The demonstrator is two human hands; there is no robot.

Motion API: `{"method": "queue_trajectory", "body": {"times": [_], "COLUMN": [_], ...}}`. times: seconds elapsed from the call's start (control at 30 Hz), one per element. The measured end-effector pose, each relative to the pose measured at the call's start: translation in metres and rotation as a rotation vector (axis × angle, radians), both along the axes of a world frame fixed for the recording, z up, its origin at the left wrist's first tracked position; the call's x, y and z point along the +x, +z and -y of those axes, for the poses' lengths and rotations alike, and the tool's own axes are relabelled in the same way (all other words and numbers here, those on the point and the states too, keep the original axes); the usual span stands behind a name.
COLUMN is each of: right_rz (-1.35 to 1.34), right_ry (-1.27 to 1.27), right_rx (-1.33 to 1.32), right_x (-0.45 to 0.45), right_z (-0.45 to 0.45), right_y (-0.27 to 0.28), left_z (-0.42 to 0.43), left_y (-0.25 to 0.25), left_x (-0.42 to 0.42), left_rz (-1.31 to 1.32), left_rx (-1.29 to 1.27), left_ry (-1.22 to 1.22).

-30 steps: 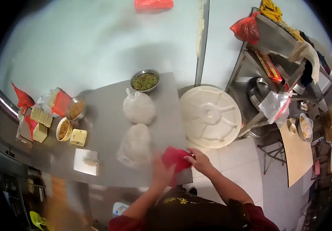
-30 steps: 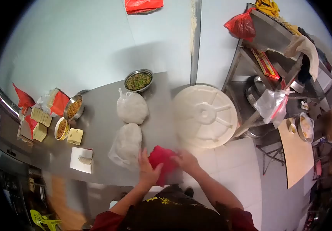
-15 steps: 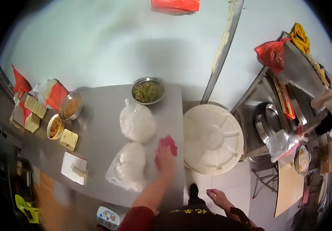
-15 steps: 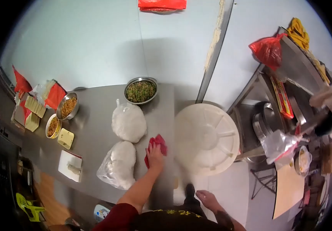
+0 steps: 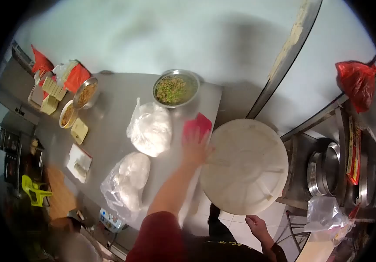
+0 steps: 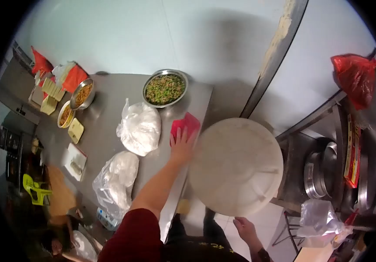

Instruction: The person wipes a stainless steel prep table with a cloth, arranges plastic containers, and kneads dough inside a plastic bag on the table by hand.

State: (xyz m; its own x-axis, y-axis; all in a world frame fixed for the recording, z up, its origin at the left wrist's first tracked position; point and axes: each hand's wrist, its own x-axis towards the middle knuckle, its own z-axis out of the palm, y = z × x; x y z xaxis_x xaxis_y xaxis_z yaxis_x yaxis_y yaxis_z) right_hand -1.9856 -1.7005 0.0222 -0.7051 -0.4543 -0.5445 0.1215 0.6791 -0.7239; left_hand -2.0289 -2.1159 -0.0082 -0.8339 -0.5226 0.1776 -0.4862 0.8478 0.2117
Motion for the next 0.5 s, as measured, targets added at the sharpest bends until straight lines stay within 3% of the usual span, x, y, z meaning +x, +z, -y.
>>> {"method": "queue_trajectory", "body": {"times": [0.07,0.13,0.17,0.37,0.4,0.43,0.5], "right_rz": [-0.014,-0.026,-0.050,-0.070,-0.077,-0.080,-0.052], "right_ry": [0.099,0.216,0.251,0.476,0.513,0.543,0.628], "right_rx": [-0.014,-0.034,-0.056,-0.075,-0.047,-0.053,0.021], "right_x": [-0.009,-0.012,-0.014,-0.009,-0.006,-0.005,0.006], "right_z": [0.007,0.014,0.020,0.053,0.054,0.055,0.064], "right_y": [0.001,0.004,0.004,0.001,-0.001,-0.006,-0.012], "left_z": [-0.020,-0.054,-0.069,-0.138,-0.135,-0.132,-0.118], "left_y": [-0.010,0.034,0.020,0.034,0.045,0.056,0.076], "left_x": [0.050,0.109,0.142,0.313,0.325,0.335,0.353], "left_rz": [0.045,0.236,0.256,0.431,0.407,0.308,-0.073], "left_rx": [-0.104,0.083,0.082,0.273,0.554,0.673,0.644], "left_ry": [-0.165,-0.169,-0.178,0.019,0.174,0.289,0.520]}}
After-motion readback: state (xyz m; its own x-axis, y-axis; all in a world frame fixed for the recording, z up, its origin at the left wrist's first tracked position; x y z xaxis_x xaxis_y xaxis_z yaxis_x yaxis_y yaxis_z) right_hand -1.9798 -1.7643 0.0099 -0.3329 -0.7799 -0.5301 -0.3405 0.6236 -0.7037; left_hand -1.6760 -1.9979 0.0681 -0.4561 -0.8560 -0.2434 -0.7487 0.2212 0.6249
